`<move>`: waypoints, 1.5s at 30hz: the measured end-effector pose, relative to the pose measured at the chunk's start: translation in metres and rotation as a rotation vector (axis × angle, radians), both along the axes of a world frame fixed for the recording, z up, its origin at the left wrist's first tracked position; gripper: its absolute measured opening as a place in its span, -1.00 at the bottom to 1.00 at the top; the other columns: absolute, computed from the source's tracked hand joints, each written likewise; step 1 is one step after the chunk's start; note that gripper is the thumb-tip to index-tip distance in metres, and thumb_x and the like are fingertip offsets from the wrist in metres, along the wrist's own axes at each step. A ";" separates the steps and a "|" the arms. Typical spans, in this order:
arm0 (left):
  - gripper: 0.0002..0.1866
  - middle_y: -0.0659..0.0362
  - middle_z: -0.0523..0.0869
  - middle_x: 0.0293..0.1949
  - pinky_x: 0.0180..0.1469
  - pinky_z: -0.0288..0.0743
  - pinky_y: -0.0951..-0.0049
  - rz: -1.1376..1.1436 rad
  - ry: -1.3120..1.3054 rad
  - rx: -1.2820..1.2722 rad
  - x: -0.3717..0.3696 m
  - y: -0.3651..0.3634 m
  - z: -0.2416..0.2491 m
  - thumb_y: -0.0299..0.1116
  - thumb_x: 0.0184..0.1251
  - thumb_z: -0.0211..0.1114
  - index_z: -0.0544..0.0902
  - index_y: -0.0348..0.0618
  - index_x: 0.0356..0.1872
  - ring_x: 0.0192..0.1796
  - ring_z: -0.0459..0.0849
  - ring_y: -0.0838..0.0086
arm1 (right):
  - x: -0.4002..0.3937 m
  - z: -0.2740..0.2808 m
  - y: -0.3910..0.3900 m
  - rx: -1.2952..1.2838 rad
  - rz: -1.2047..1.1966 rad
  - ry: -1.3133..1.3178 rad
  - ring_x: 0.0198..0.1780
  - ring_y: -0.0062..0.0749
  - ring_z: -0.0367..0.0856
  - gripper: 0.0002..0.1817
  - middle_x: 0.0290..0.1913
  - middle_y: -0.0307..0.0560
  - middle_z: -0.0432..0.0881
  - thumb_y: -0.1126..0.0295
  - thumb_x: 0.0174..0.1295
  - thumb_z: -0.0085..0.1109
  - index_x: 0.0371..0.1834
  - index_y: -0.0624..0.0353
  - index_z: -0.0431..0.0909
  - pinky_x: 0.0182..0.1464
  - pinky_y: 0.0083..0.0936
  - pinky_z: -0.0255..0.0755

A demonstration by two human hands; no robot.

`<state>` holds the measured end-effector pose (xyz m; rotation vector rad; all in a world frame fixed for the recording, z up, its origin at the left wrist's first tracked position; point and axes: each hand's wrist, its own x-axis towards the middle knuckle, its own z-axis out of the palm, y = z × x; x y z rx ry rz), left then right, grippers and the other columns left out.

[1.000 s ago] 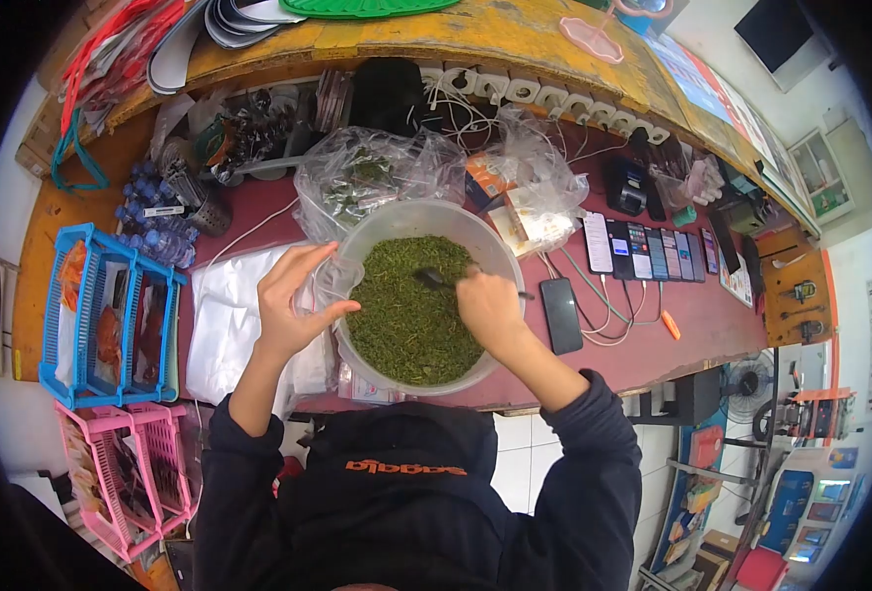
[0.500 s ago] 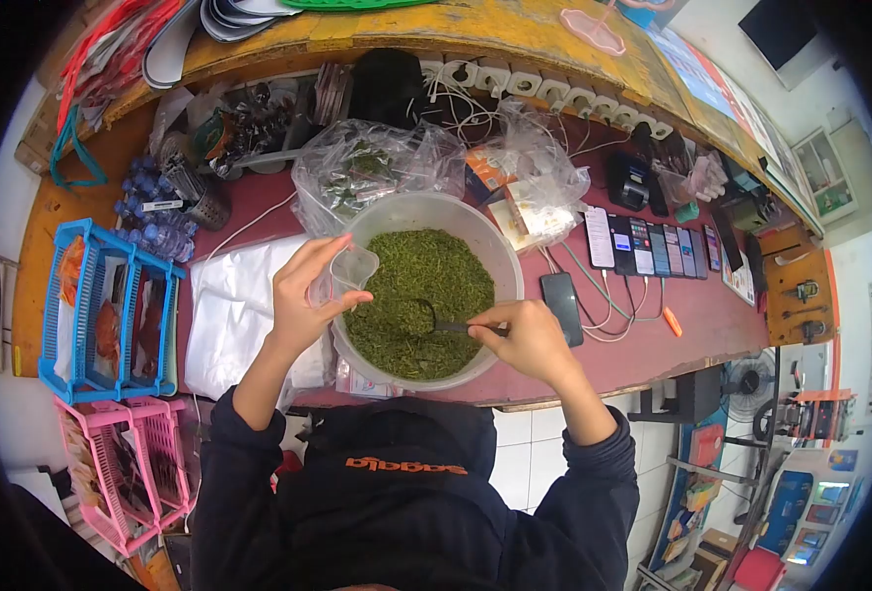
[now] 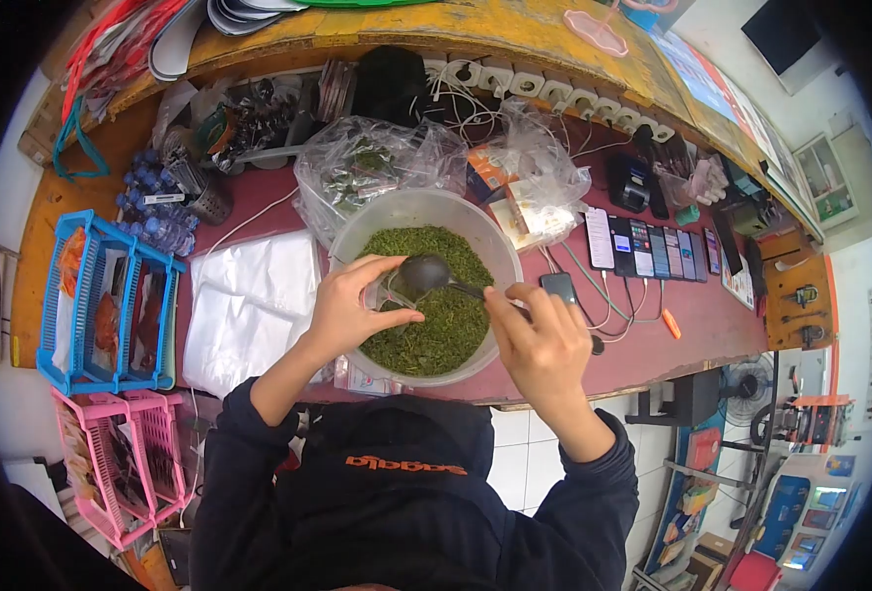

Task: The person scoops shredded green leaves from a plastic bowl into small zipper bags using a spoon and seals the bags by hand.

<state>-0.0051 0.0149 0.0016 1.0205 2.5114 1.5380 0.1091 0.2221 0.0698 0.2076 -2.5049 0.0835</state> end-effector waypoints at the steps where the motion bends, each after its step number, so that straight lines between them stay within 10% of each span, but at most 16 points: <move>1: -0.33 0.11 0.73 -0.07 0.02 0.54 0.37 0.014 0.010 -0.010 0.000 -0.001 -0.001 -0.15 -0.20 0.64 0.66 -0.20 0.02 -0.04 0.72 0.27 | 0.002 0.003 0.004 -0.041 -0.027 -0.004 -0.46 -0.48 0.51 -0.81 -0.36 -0.32 0.58 0.44 -0.03 0.41 -0.29 0.02 0.72 -0.42 -0.50 0.30; 9: -0.36 0.13 0.71 -0.06 -0.14 0.61 0.40 0.215 0.323 -0.072 0.024 0.009 -0.007 -0.17 -0.18 0.62 0.67 -0.16 0.03 -0.14 0.74 0.26 | -0.034 -0.014 -0.019 -0.577 0.283 -0.345 -0.23 -0.19 0.62 -0.84 -0.20 -0.16 0.61 0.41 0.01 0.38 -0.31 0.08 0.70 -0.17 -0.33 0.45; 13: -0.42 0.14 0.68 -0.06 -0.15 0.59 0.41 0.106 0.233 -0.032 0.013 -0.004 0.004 -0.22 -0.08 0.57 0.66 -0.18 0.05 -0.17 0.73 0.31 | -0.050 -0.046 -0.018 -0.452 0.335 -0.347 -0.20 -0.15 0.65 -0.84 -0.18 -0.13 0.62 0.45 0.03 0.37 -0.29 0.12 0.69 -0.18 -0.31 0.53; 18: -0.77 0.12 0.72 -0.21 -0.13 0.51 0.47 -0.326 -0.279 0.235 -0.013 -0.025 -0.009 -0.49 0.21 0.37 0.73 -0.24 -0.10 -0.18 0.67 0.46 | -0.039 -0.030 -0.020 -0.744 0.397 -0.393 -0.35 -0.30 0.68 -0.84 -0.35 -0.09 0.67 0.52 0.05 0.38 -0.27 0.16 0.70 -0.27 -0.50 0.52; 22: -0.90 0.14 0.70 -0.29 -0.14 0.47 0.53 -0.114 -0.242 0.301 -0.001 -0.015 -0.004 -0.51 0.27 0.31 0.69 -0.33 -0.25 -0.23 0.63 0.51 | -0.030 -0.041 -0.016 -1.121 0.145 -0.620 -0.38 -0.62 0.59 -0.86 -0.38 -0.16 0.70 0.46 0.13 0.39 -0.28 0.26 0.70 -0.29 -0.62 0.45; 34: -0.93 0.08 0.68 -0.35 -0.17 0.50 0.48 -0.078 -0.050 0.335 0.027 -0.001 0.012 -0.62 0.18 0.32 0.63 -0.35 -0.32 -0.25 0.66 0.45 | -0.028 -0.039 -0.043 -0.972 0.338 -0.223 -0.50 -0.37 0.58 -0.94 -0.51 -0.07 0.60 0.59 0.01 0.31 -0.48 0.29 0.59 -0.41 -0.57 0.42; 45: -0.80 0.09 0.74 -0.25 -0.07 0.50 0.51 0.295 0.173 0.367 -0.133 -0.019 0.012 -0.38 0.29 0.33 0.71 -0.31 -0.19 -0.19 0.69 0.44 | -0.011 -0.036 -0.018 -1.168 0.168 -0.195 -0.53 -0.70 0.51 -0.96 -0.54 -0.22 0.60 0.56 0.17 0.30 -0.43 0.26 0.64 -0.48 -0.68 0.31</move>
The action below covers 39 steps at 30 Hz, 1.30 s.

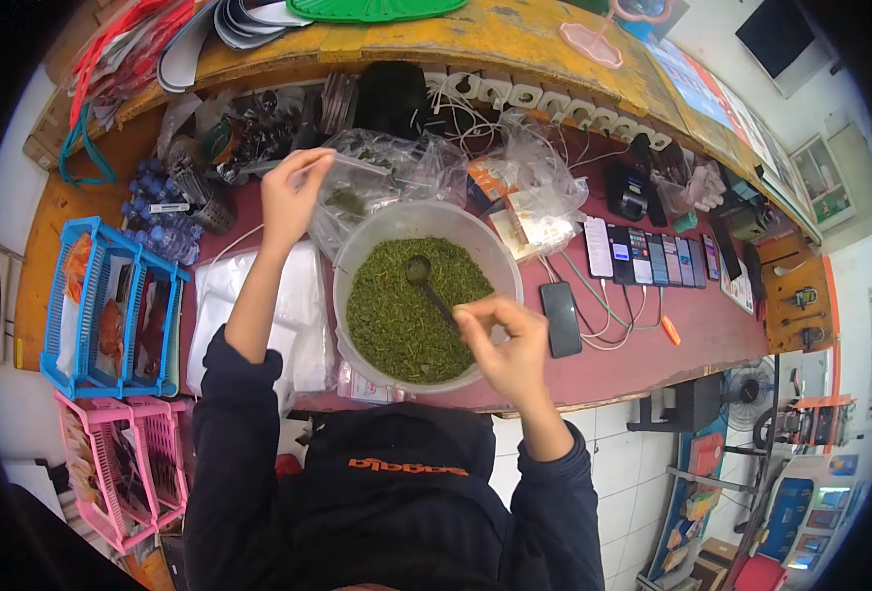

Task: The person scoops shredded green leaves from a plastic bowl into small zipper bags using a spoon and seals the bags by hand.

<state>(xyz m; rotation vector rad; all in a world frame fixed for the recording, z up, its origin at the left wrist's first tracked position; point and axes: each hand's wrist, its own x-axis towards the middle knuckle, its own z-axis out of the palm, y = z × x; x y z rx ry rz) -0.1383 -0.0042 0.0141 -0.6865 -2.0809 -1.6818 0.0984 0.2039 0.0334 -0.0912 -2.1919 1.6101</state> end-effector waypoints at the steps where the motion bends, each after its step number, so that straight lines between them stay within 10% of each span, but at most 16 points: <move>1: -0.76 0.08 0.74 -0.20 -0.04 0.51 0.48 0.024 0.019 -0.098 -0.008 0.003 -0.001 -0.32 0.30 0.33 0.71 -0.29 -0.15 -0.14 0.70 0.39 | -0.004 0.000 -0.003 0.073 0.026 -0.025 -0.54 -0.69 0.50 -0.97 -0.55 -0.21 0.60 0.57 0.16 0.31 -0.41 0.25 0.65 -0.49 -0.67 0.30; 5: -0.68 0.06 0.67 0.10 0.23 0.40 0.34 -0.204 -0.176 -0.124 0.028 0.022 -0.023 -0.22 0.41 0.22 0.66 -0.20 0.03 0.14 0.61 0.33 | -0.018 -0.004 -0.011 0.294 -0.028 0.015 -0.50 -0.55 0.54 -0.90 -0.42 -0.15 0.63 0.58 0.10 0.34 -0.31 0.22 0.66 -0.45 -0.66 0.33; 7: -0.65 0.16 0.59 0.22 -0.06 0.52 0.48 -0.633 -0.442 -0.147 0.074 0.027 -0.020 -0.21 0.49 0.08 0.61 -0.14 0.14 0.05 0.61 0.45 | -0.027 -0.006 -0.021 0.364 -0.055 0.067 -0.44 -0.45 0.59 -0.85 -0.34 -0.12 0.64 0.59 0.06 0.35 -0.29 0.21 0.65 -0.40 -0.59 0.43; 10: -0.52 0.38 0.56 -0.13 -0.42 0.19 0.69 -0.964 -1.000 -0.090 0.122 0.030 -0.017 -0.18 0.56 -0.02 0.34 -0.05 0.41 -0.40 0.22 0.78 | -0.032 -0.019 -0.024 0.423 0.010 0.131 -0.37 -0.30 0.63 -0.84 -0.33 -0.10 0.63 0.60 0.03 0.35 -0.29 0.21 0.64 -0.33 -0.46 0.52; 11: -0.52 0.39 0.38 -0.40 -0.43 0.26 0.58 -0.956 -0.978 -0.007 0.127 0.028 -0.021 -0.13 0.58 -0.02 0.37 -0.11 0.39 -0.45 0.27 0.72 | -0.031 -0.021 -0.019 0.423 0.015 0.132 -0.37 -0.30 0.63 -0.84 -0.33 -0.10 0.63 0.60 0.03 0.35 -0.29 0.21 0.64 -0.33 -0.46 0.52; 13: -0.55 0.33 0.59 -0.12 -0.31 0.31 0.64 -0.937 -0.888 -0.040 0.125 0.018 -0.020 -0.20 0.56 0.00 0.38 -0.10 0.37 -0.35 0.38 0.72 | -0.031 -0.018 -0.013 0.553 -0.043 0.213 -0.41 -0.30 0.63 -0.88 -0.36 -0.09 0.64 0.60 0.06 0.33 -0.33 0.21 0.66 -0.34 -0.45 0.52; 16: -0.65 0.22 0.65 -0.12 -0.27 0.42 0.54 -0.350 -0.173 -0.244 0.124 0.008 -0.014 -0.22 0.45 0.16 0.58 -0.12 0.16 -0.30 0.57 0.58 | -0.022 -0.008 0.007 0.523 -0.177 0.087 -0.51 -0.32 0.59 -0.93 -0.45 -0.07 0.63 0.58 0.05 0.35 -0.38 0.22 0.69 -0.43 -0.46 0.46; 19: -0.75 0.14 0.68 -0.19 -0.29 0.48 0.44 -0.330 -0.106 -0.431 0.145 0.006 0.013 -0.25 0.29 0.32 0.69 -0.15 -0.11 -0.28 0.67 0.41 | -0.013 -0.007 0.001 0.466 -0.132 -0.019 -0.56 -0.49 0.54 -0.91 -0.54 -0.11 0.60 0.54 0.03 0.40 -0.49 0.24 0.64 -0.51 -0.56 0.34; 26: -0.75 0.13 0.63 -0.46 -0.45 0.43 0.27 -0.655 -0.219 -0.210 0.155 0.023 -0.004 -0.23 0.28 0.29 0.57 -0.14 -0.51 -0.48 0.61 0.21 | -0.006 -0.011 -0.007 -0.554 0.407 -0.421 -0.55 -0.75 0.41 -0.77 -0.61 -0.35 0.46 0.47 0.19 0.30 -0.55 0.21 0.45 -0.54 -0.65 0.27; 29: -0.78 0.14 0.60 -0.48 -0.45 0.41 0.29 -0.481 -0.052 -0.469 0.163 0.017 -0.004 -0.25 0.25 0.33 0.60 -0.19 -0.44 -0.49 0.60 0.27 | -0.004 -0.019 -0.009 -0.557 0.489 -0.570 -0.60 -0.56 0.47 -0.76 -0.64 -0.21 0.47 0.42 0.26 0.21 -0.52 0.24 0.43 -0.55 -0.53 0.28; 31: -0.75 0.16 0.62 -0.48 -0.45 0.44 0.29 -0.414 -0.056 -0.540 0.165 0.010 -0.001 -0.18 0.23 0.34 0.60 -0.14 -0.43 -0.48 0.62 0.25 | -0.005 -0.020 -0.014 0.419 0.072 -0.087 -0.61 -0.25 0.50 -0.73 -0.62 0.02 0.48 0.37 0.31 0.15 -0.51 0.27 0.40 -0.52 -0.35 0.32; 33: -0.73 0.17 0.63 -0.48 -0.45 0.47 0.29 -0.347 -0.057 -0.603 0.164 0.009 0.004 -0.10 0.21 0.35 0.60 -0.09 -0.42 -0.47 0.64 0.23 | -0.005 -0.011 -0.006 0.431 0.056 -0.161 -0.57 -0.01 0.50 -0.76 -0.57 0.17 0.48 0.40 0.28 0.16 -0.49 0.28 0.40 -0.46 -0.22 0.36; 39: -0.76 0.24 0.69 -0.40 -0.42 0.48 0.34 -0.499 0.020 -0.651 0.124 0.004 -0.002 -0.11 0.15 0.41 0.67 -0.03 -0.32 -0.42 0.67 0.26 | -0.004 0.002 0.006 -0.210 0.200 -0.394 -0.57 -0.29 0.56 -0.85 -0.45 0.03 0.60 0.59 0.10 0.30 -0.44 0.33 0.47 -0.46 -0.42 0.41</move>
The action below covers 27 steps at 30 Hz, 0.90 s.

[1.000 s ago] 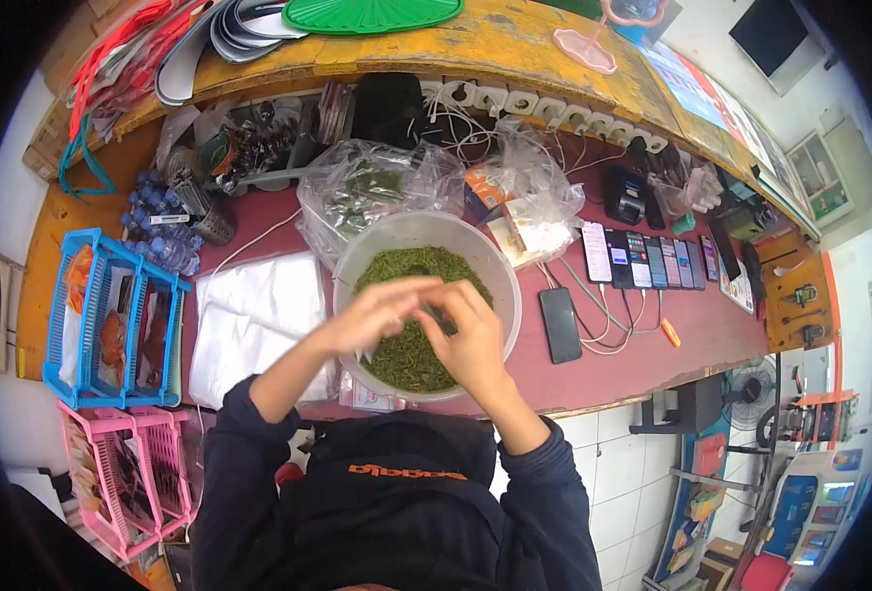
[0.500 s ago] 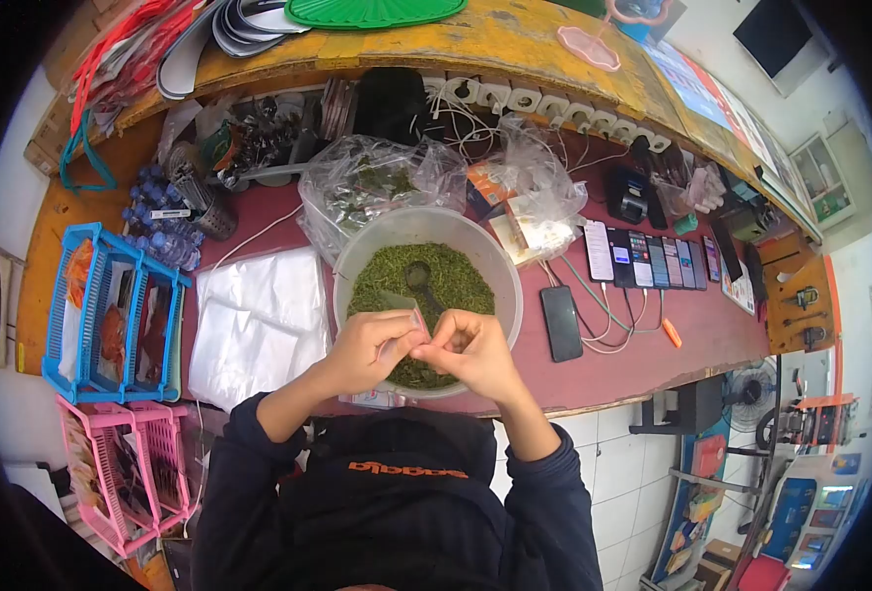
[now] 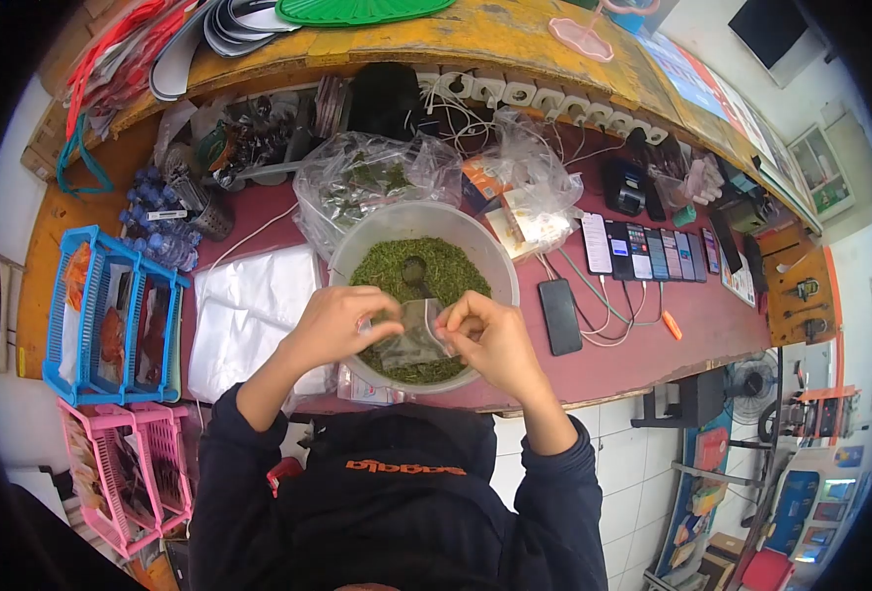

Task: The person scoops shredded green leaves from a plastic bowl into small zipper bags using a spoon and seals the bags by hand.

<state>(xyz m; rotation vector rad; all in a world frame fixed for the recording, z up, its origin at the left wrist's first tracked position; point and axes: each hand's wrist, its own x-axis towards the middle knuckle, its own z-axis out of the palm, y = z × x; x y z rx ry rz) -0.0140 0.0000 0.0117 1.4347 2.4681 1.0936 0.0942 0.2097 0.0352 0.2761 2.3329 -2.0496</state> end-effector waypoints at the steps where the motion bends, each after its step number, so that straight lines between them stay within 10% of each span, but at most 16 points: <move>1: -0.79 0.25 0.68 -0.42 -0.38 0.49 0.34 0.010 0.012 -0.104 -0.003 -0.001 -0.002 -0.14 0.16 0.39 0.67 -0.02 -0.32 -0.39 0.68 0.27 | 0.000 -0.001 0.004 0.129 0.041 0.056 -0.57 -0.35 0.55 -0.86 -0.43 -0.02 0.61 0.62 0.05 0.32 -0.38 0.31 0.52 -0.45 -0.47 0.42; 11: -0.53 0.19 0.59 -0.29 -0.37 0.54 0.41 0.141 0.184 0.190 0.009 0.016 -0.004 -0.19 -0.12 0.57 0.71 -0.03 -0.10 -0.39 0.67 0.37 | -0.028 -0.002 -0.014 0.696 -0.063 0.598 -0.43 -0.11 0.58 -0.77 -0.37 0.01 0.54 0.56 -0.04 0.37 -0.26 0.26 0.61 -0.30 -0.32 0.49; 17: -0.42 0.19 0.64 -0.12 -0.21 0.60 0.42 0.319 0.179 0.320 -0.009 -0.013 0.003 -0.18 -0.21 0.63 0.67 -0.06 -0.04 -0.22 0.71 0.33 | -0.058 -0.085 -0.008 1.046 0.154 -0.120 -0.21 0.05 0.68 -0.81 -0.29 0.11 0.68 0.48 0.09 0.27 -0.20 0.17 0.62 -0.14 -0.18 0.54; 19: -0.34 0.02 0.65 0.02 0.06 0.52 0.33 0.281 0.079 0.367 -0.009 -0.025 0.005 -0.32 -0.25 0.66 0.64 -0.27 0.00 0.03 0.67 0.20 | -0.059 -0.078 -0.008 1.079 0.178 -0.087 -0.19 0.04 0.68 -0.80 -0.27 0.09 0.69 0.50 0.10 0.23 -0.18 0.17 0.63 -0.13 -0.18 0.55; 27: -0.28 -0.02 0.65 0.00 0.03 0.51 0.36 0.315 0.084 0.384 -0.012 -0.035 0.005 -0.27 -0.20 0.65 0.60 -0.29 0.09 0.00 0.66 0.23 | -0.025 -0.037 -0.015 1.220 0.436 0.228 -0.28 -0.15 0.68 -0.84 -0.35 -0.08 0.60 0.46 0.15 0.12 -0.29 0.13 0.71 -0.29 -0.25 0.57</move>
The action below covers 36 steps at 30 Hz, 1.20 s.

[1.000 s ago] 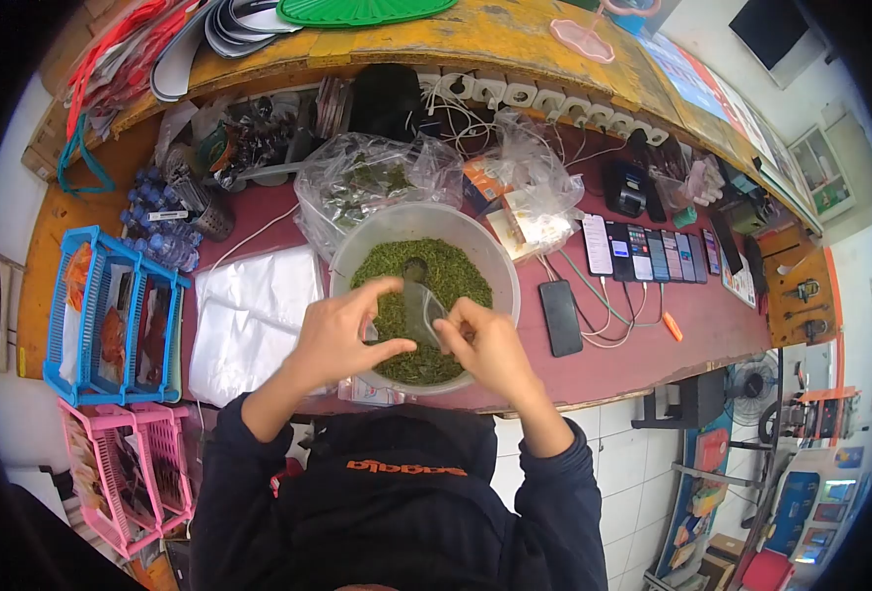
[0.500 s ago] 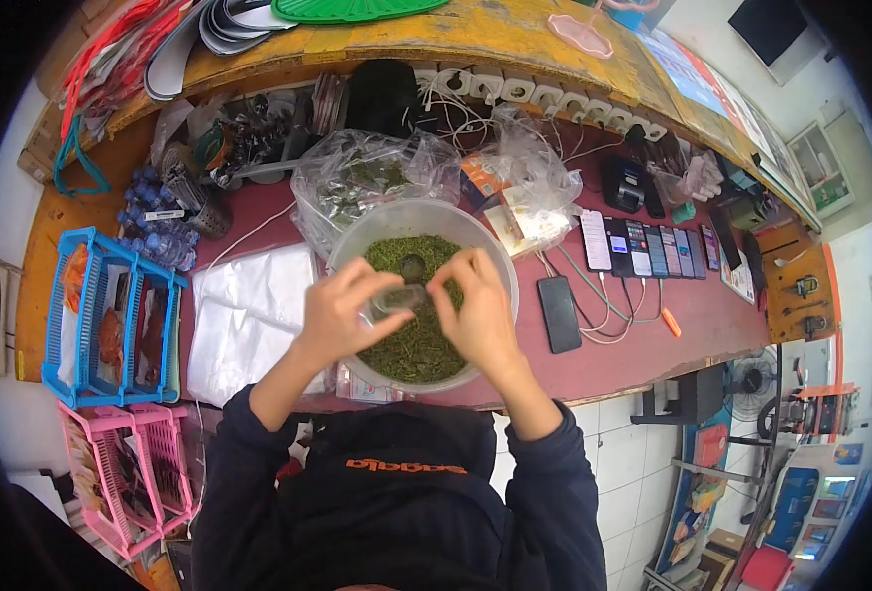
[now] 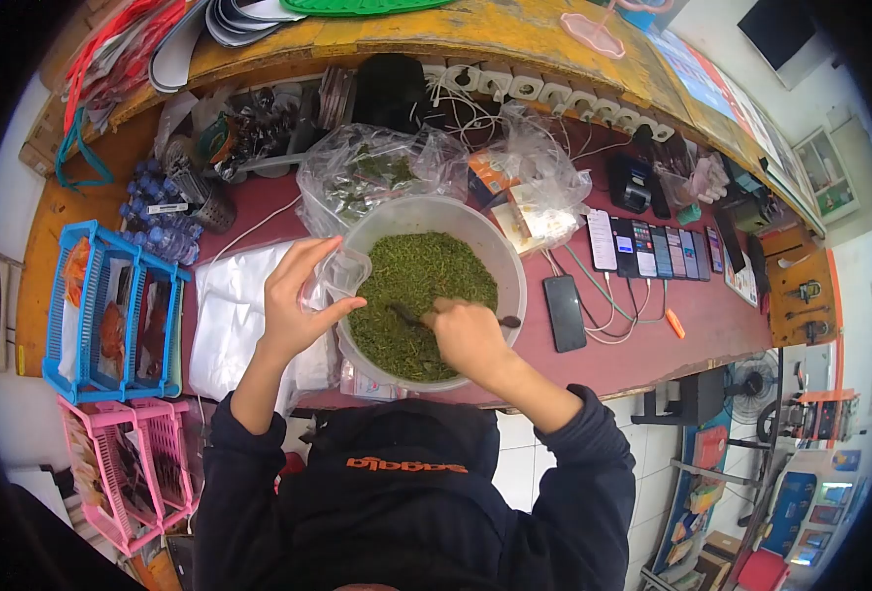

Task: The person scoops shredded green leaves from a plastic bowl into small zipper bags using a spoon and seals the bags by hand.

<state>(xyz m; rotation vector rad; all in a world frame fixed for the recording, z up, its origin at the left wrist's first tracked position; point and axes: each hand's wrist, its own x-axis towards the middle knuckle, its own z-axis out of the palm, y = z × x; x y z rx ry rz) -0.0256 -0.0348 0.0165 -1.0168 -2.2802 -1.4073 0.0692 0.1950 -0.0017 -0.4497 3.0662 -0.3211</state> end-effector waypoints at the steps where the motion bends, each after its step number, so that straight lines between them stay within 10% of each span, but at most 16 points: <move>1: -0.28 -0.02 0.65 0.00 0.03 0.52 0.37 -0.007 -0.002 0.009 0.000 0.001 0.000 -0.27 -0.20 0.65 0.60 -0.30 0.10 -0.01 0.66 0.23 | 0.005 0.006 -0.001 -0.107 -0.008 -0.103 -0.29 -0.15 0.68 -0.82 -0.35 -0.09 0.60 0.44 0.14 0.14 -0.25 0.10 0.72 -0.28 -0.23 0.57; 17: -0.34 0.12 0.69 0.02 -0.03 0.56 0.46 0.007 -0.166 -0.242 0.009 0.021 -0.011 -0.18 -0.12 0.61 0.62 -0.14 0.10 -0.04 0.71 0.32 | 0.026 0.056 0.044 -0.547 -0.348 -0.062 -0.49 -0.22 0.63 -0.83 -0.43 -0.08 0.68 0.40 0.05 0.36 -0.26 0.11 0.75 -0.42 -0.41 0.45; 29: -0.38 0.22 0.71 -0.11 -0.19 0.59 0.38 -0.025 -0.134 -0.108 0.020 0.050 -0.010 -0.03 -0.11 0.56 0.66 -0.12 -0.01 -0.21 0.72 0.31 | 0.035 0.067 0.020 0.038 -0.215 0.733 -0.39 -0.49 0.50 -0.76 -0.30 -0.36 0.62 0.51 -0.07 0.39 -0.27 0.04 0.72 -0.37 -0.50 0.29; 36: -0.37 0.15 0.71 -0.09 -0.18 0.61 0.41 0.149 0.004 -0.128 0.035 0.055 -0.014 -0.19 -0.17 0.61 0.64 -0.15 0.03 -0.13 0.74 0.29 | 0.022 0.082 0.014 -0.410 -0.186 0.314 -0.23 -0.22 0.63 -0.80 -0.31 -0.19 0.61 0.38 -0.02 0.41 -0.28 0.08 0.70 -0.18 -0.34 0.46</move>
